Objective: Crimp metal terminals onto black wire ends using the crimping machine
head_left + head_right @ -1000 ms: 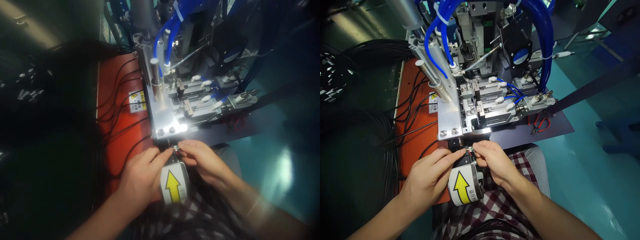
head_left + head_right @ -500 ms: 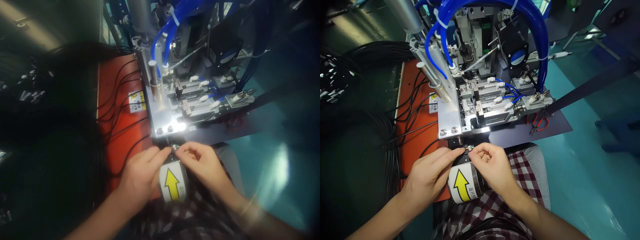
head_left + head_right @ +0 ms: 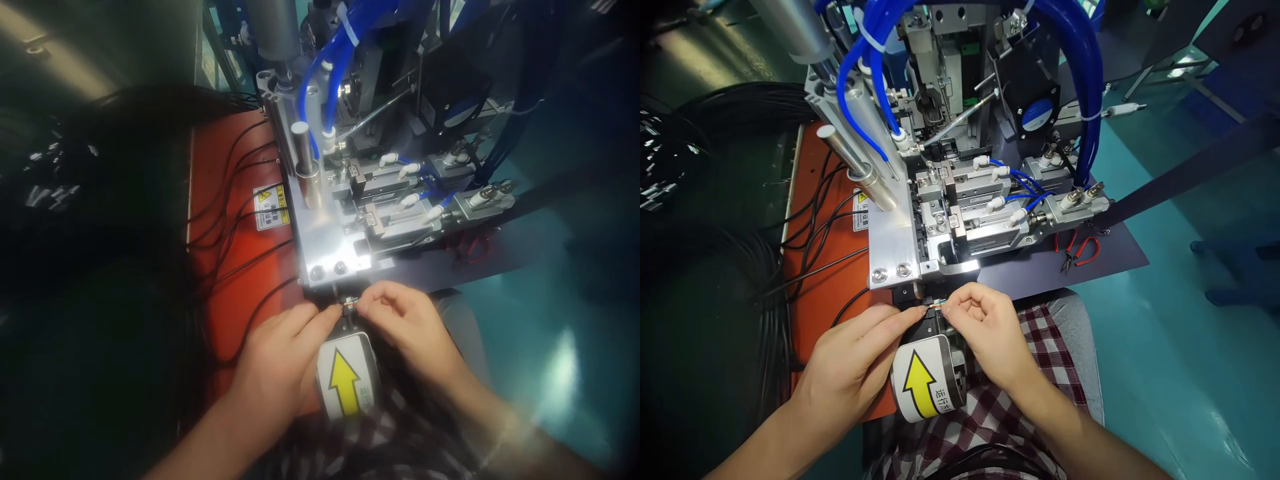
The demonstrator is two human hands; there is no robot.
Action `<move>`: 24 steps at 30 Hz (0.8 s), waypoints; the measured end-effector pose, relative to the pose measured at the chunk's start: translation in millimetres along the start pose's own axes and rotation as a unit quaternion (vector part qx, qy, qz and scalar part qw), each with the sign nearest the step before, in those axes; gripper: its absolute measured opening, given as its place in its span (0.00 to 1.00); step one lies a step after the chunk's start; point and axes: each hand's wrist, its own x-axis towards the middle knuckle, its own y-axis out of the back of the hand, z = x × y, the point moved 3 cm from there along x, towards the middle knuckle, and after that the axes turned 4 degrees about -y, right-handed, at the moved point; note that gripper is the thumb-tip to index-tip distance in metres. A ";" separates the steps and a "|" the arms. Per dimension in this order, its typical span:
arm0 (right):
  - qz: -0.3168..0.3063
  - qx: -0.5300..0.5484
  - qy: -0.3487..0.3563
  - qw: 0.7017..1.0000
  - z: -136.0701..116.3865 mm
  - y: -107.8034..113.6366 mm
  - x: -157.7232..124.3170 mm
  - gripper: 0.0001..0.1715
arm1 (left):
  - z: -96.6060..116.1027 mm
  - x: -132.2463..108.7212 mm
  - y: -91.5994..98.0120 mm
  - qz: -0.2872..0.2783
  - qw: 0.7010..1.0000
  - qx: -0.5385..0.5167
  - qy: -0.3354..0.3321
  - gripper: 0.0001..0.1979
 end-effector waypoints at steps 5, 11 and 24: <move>0.004 0.034 0.000 0.999 4.4 -2.3 0.9 0.12 | -0.1 0.2 2.2 -0.013 1.000 -0.008 0.003 0.14; -0.076 0.074 -0.041 0.993 14.2 2.1 8.2 0.13 | -3.1 -2.3 1.9 -0.026 1.000 -0.004 0.004 0.13; -0.010 0.084 -0.018 0.996 6.6 -9.7 2.9 0.16 | -1.5 -0.9 1.9 -0.017 1.000 -0.005 -0.001 0.14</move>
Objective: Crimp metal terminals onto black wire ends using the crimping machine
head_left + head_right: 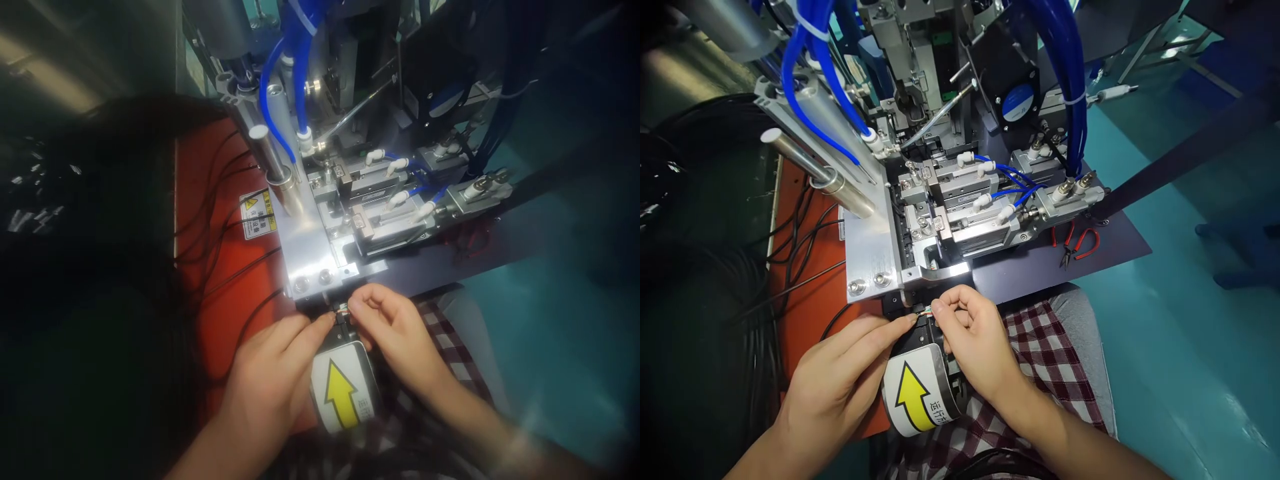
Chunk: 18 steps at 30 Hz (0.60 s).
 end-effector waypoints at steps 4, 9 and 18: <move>-0.010 -0.010 0.012 1.000 -0.6 -1.4 1.4 0.15 | -0.7 0.1 0.2 -0.007 1.000 -0.013 -0.009 0.13; 0.018 -0.129 0.112 0.985 -3.8 1.8 -0.7 0.12 | -2.1 0.5 -0.8 -0.012 0.999 -0.028 -0.019 0.14; -0.031 -0.083 -0.005 0.996 -7.6 1.8 3.0 0.15 | 1.3 -2.2 1.1 -0.018 0.999 0.047 -0.001 0.15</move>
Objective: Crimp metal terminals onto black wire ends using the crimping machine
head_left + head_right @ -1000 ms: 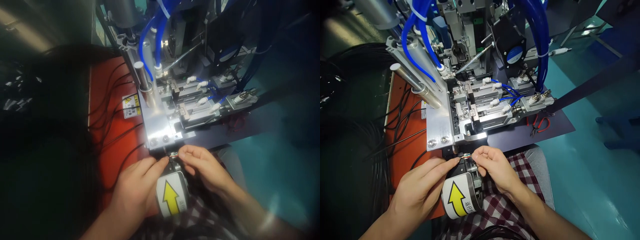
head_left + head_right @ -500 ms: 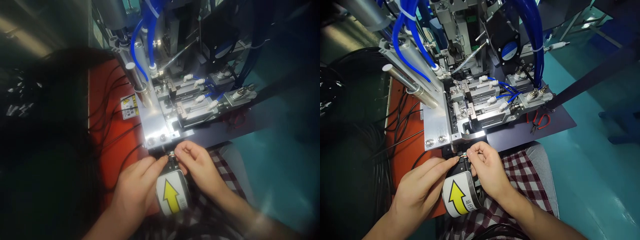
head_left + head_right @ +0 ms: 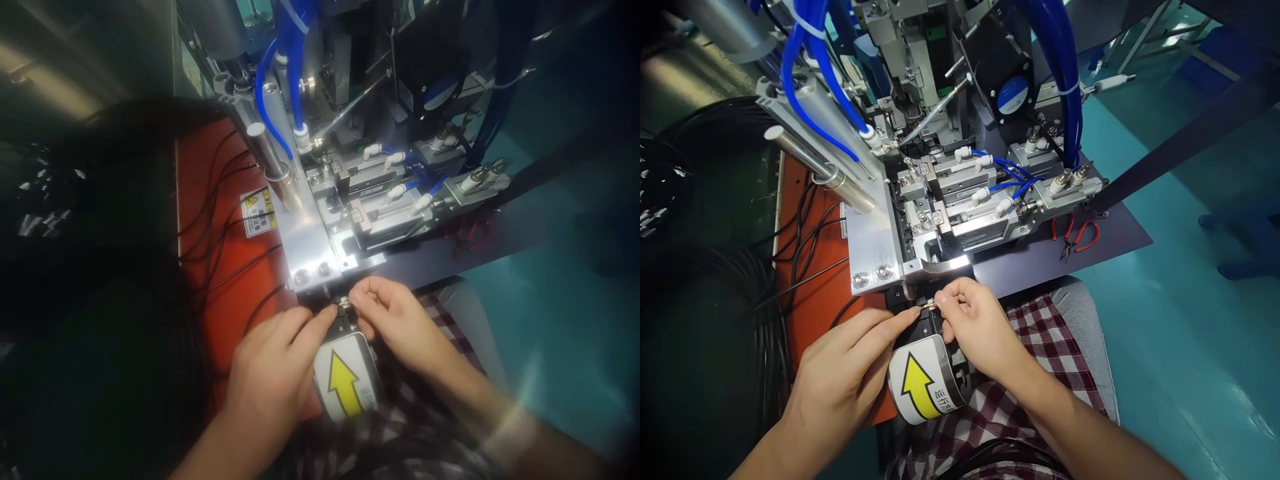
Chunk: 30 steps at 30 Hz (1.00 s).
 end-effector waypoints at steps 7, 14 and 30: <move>-0.040 0.147 -0.018 0.988 12.6 5.6 7.0 0.19 | -1.7 1.2 0.2 -0.010 1.000 0.017 0.019 0.16; 0.005 0.086 0.019 0.996 9.7 4.1 -3.5 0.16 | -3.2 3.2 0.3 -0.008 1.000 -0.013 0.014 0.16; -0.008 0.048 0.033 0.998 6.4 4.0 -3.0 0.15 | -6.4 1.9 -1.2 0.036 0.994 -0.102 0.012 0.12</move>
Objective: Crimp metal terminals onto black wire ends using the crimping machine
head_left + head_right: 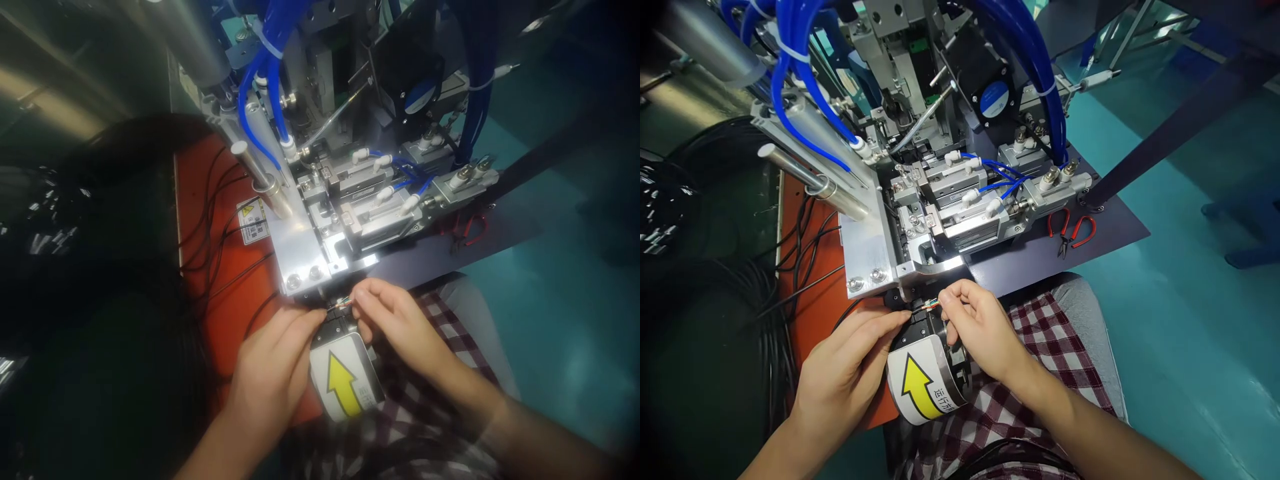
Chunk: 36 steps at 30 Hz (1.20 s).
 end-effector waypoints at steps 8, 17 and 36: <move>0.041 0.002 -0.033 0.999 0.3 -5.0 2.2 0.13 | -1.4 -0.8 -1.2 -0.005 1.000 -0.001 0.004 0.12; 0.038 -0.007 -0.019 0.999 -1.7 -5.8 2.3 0.13 | -0.1 -0.1 -1.0 -0.004 1.000 0.005 0.003 0.12; 0.035 -0.041 -0.009 0.999 -5.4 -5.5 -0.2 0.13 | -1.2 -4.5 -1.9 0.005 1.000 0.000 -0.007 0.13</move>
